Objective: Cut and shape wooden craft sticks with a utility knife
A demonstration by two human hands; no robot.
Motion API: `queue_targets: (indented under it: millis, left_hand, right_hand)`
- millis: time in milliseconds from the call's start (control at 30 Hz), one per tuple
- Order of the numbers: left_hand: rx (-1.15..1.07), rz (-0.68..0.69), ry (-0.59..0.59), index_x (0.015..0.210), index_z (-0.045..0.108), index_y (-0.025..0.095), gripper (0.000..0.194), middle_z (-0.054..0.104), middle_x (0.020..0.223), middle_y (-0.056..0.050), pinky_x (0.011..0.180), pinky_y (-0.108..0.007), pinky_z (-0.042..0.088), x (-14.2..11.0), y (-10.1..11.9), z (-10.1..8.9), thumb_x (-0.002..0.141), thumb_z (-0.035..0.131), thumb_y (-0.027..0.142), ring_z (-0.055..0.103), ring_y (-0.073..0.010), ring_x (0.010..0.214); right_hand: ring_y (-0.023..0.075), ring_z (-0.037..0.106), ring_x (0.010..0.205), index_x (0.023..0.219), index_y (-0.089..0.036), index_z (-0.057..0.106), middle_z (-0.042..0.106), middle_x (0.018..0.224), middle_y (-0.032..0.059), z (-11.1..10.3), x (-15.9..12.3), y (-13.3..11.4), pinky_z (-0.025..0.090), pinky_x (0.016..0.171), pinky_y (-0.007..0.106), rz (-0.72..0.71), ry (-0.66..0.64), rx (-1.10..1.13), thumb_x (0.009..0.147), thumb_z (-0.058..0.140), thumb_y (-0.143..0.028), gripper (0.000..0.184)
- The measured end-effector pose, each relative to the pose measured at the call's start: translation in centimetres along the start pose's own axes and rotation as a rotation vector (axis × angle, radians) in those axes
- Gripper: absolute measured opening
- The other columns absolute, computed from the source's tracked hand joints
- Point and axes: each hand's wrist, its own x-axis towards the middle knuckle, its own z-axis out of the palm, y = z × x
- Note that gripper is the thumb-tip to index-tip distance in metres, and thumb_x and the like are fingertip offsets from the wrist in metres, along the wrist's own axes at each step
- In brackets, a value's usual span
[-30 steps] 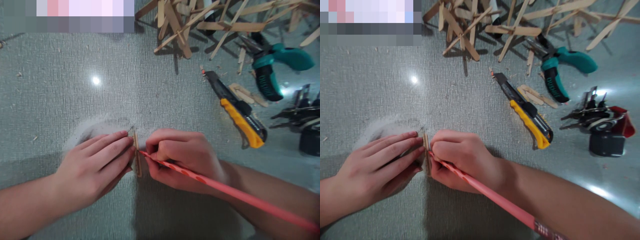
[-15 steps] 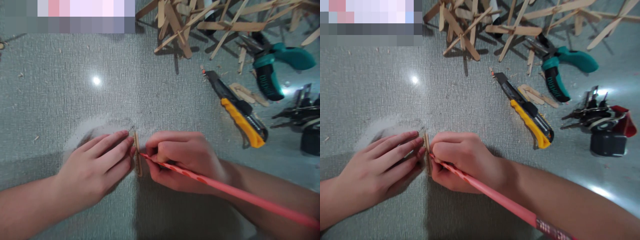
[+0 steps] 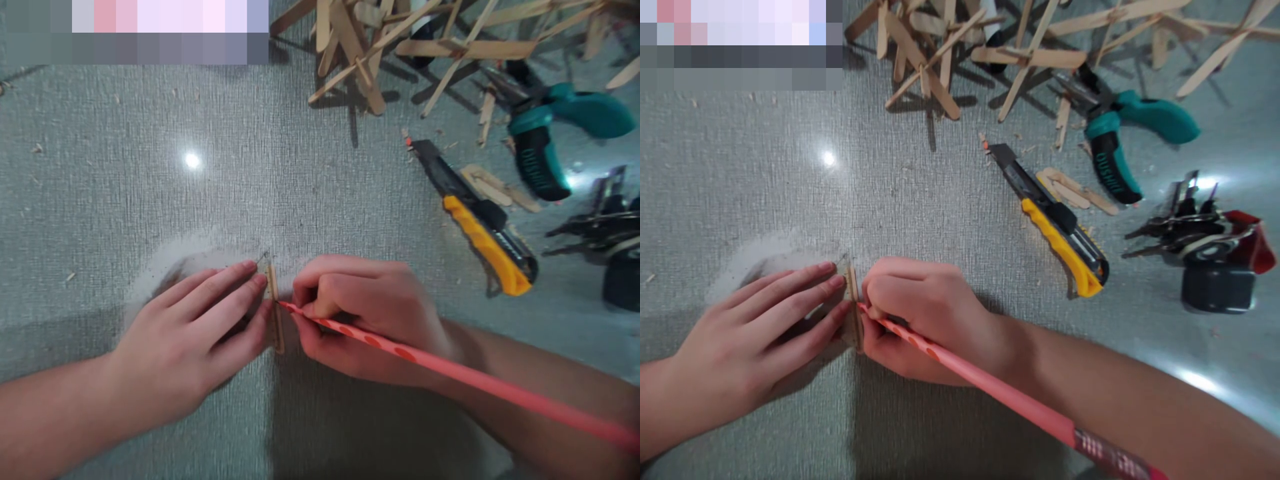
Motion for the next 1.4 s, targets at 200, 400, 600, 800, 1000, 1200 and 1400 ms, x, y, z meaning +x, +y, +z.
queue_targets:
  millis: [200,400,600,800,1000,1200,1400]
  left_hand:
    - [0.007,0.001,0.002,0.126,0.069,0.011,0.025,0.068,0.143,-0.017,0.111,-0.051,0.061,-0.28,0.08,0.17,0.105,0.060,0.018,0.060,-0.0370,0.141]
    - [-0.002,0.001,-0.014,0.130,0.069,0.011,0.028,0.066,0.146,-0.017,0.113,-0.052,0.060,-0.35,-0.07,0.23,0.103,0.060,0.017,0.059,-0.0375,0.142]
    - [-0.010,0.005,-0.011,0.129,0.069,0.010,0.028,0.066,0.146,-0.019,0.112,-0.053,0.060,-0.42,-0.02,0.10,0.103,0.058,0.015,0.059,-0.0380,0.143]
    - [-0.010,0.005,0.007,0.128,0.068,0.009,0.027,0.066,0.144,-0.019,0.114,-0.052,0.059,-0.26,-0.03,0.19,0.104,0.059,0.016,0.060,-0.0375,0.142]
    - [-0.014,0.008,0.008,0.128,0.068,0.009,0.026,0.066,0.145,-0.018,0.114,-0.052,0.058,-0.21,-0.06,0.04,0.104,0.059,0.015,0.060,-0.0371,0.141]
    - [-0.029,-0.003,-0.007,0.129,0.068,0.008,0.028,0.066,0.145,-0.019,0.113,-0.052,0.059,-0.23,-0.02,0.04,0.102,0.063,0.015,0.061,-0.0379,0.140]
    - [-0.021,0.008,-0.016,0.128,0.068,0.008,0.028,0.066,0.145,-0.019,0.112,-0.052,0.060,-0.19,-0.06,-0.01,0.101,0.065,0.016,0.062,-0.0384,0.139]
  right_hand:
    - [0.0100,0.062,0.066,0.072,-0.024,0.045,0.067,0.076,-0.0019,0.01,-0.03,-0.10,0.050,0.060,0.022,-0.004,0.000,-0.017,0.090,0.060,-0.006,0.029]
    - [0.0084,0.062,0.067,0.072,-0.023,0.044,0.068,0.076,-0.0022,-0.13,0.03,-0.25,0.049,0.060,0.019,-0.030,-0.038,-0.014,0.089,0.061,-0.003,0.032]
    - [0.0091,0.061,0.066,0.072,-0.023,0.044,0.066,0.075,-0.0018,0.09,-0.07,0.11,0.049,0.060,0.020,-0.015,0.013,-0.001,0.090,0.061,-0.007,0.030]
    - [0.0093,0.061,0.066,0.071,-0.023,0.045,0.066,0.075,-0.0016,0.04,-0.15,0.13,0.049,0.061,0.020,-0.013,0.003,-0.027,0.090,0.062,-0.007,0.030]
    - [0.0074,0.063,0.067,0.069,-0.022,0.045,0.068,0.077,-0.0020,0.02,-0.20,0.02,0.049,0.062,0.017,-0.041,-0.033,-0.021,0.090,0.061,-0.004,0.032]
    - [0.0076,0.063,0.066,0.069,-0.023,0.045,0.067,0.076,-0.0015,0.03,-0.26,0.08,0.049,0.061,0.017,-0.056,-0.038,-0.017,0.090,0.062,-0.006,0.032]
    - [0.0076,0.062,0.066,0.070,-0.023,0.044,0.068,0.077,-0.0021,-0.03,-0.33,0.09,0.049,0.060,0.018,-0.055,-0.042,-0.019,0.089,0.063,-0.005,0.032]
